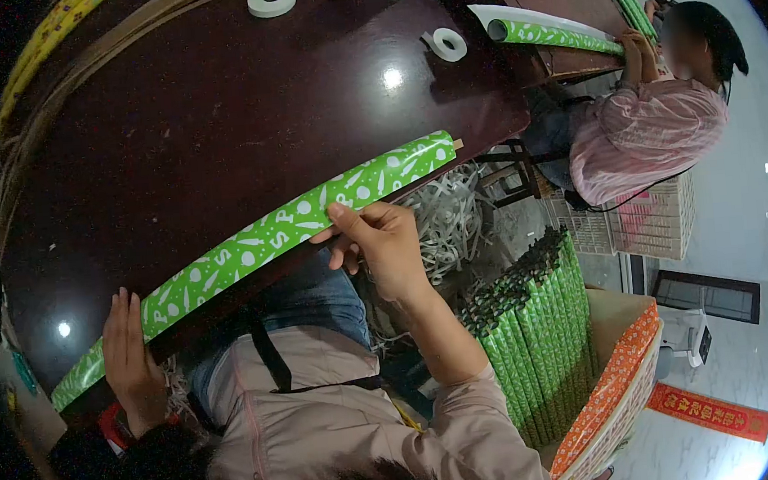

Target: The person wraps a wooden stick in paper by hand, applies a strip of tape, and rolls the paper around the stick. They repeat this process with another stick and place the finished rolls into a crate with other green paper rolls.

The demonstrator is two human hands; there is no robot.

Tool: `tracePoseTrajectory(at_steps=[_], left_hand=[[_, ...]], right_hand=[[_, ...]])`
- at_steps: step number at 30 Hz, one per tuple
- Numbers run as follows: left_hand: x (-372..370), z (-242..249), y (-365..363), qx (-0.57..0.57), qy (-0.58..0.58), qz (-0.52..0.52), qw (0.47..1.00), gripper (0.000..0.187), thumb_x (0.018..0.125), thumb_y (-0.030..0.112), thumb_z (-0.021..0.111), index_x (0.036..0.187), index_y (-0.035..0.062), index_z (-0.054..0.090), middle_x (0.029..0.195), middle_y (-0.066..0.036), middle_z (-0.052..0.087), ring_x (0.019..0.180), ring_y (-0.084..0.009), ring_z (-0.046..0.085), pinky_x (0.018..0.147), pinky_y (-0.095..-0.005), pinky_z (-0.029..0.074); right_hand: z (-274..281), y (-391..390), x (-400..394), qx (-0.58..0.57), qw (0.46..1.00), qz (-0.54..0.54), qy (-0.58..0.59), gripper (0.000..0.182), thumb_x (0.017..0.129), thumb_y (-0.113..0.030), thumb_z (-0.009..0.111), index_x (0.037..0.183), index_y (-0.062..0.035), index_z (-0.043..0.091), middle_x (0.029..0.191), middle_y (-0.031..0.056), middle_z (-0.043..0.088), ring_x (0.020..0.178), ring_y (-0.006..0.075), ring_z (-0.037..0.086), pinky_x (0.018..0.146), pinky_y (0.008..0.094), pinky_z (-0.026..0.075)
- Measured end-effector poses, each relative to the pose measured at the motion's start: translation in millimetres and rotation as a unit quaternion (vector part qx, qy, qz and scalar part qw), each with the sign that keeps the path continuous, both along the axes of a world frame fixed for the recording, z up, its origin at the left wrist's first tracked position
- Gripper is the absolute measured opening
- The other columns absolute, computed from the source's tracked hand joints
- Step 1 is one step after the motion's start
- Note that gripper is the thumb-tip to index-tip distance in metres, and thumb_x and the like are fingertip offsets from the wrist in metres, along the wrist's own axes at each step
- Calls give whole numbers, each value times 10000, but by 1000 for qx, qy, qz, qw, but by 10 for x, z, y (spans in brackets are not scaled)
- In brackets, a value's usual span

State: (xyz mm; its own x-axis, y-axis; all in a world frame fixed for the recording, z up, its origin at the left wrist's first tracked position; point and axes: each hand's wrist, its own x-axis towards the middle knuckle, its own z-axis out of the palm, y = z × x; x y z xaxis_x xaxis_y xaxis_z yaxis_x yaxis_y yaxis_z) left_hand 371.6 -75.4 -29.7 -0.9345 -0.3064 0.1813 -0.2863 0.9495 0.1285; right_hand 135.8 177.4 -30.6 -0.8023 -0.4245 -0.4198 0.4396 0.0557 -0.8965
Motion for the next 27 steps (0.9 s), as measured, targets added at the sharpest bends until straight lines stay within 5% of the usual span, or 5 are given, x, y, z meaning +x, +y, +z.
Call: tracePoseTrajectory(at_steps=[11,19,27], left_hand=[[26,28,-64,18,-26,-3,1000,555,814,-167,468,1330,17,558,1399,-144,532,1303,-322,502,1069,-462,420],[65,-56,-77,4,-5,-20,1000,541,831,-165,467,1333,16,554,1396,-146,533,1303,-326,500,1073,-475,418],[107,-117,-89,-15,-6,-14,1000,541,841,-166,462,1342,19,548,1400,-142,531,1310,-330,493,1083,-486,410]], right_hand=[[-146,134,106,-73,997,26,10,257,993,-199,570,920,27,668,915,138,729,633,127,650,511,229,487],[-66,270,147,-182,976,61,-106,298,987,-155,504,1163,79,560,1175,266,630,828,239,668,530,255,536],[-41,341,121,-197,963,71,-167,411,991,-222,485,1261,87,517,1258,236,596,881,206,647,600,254,530]])
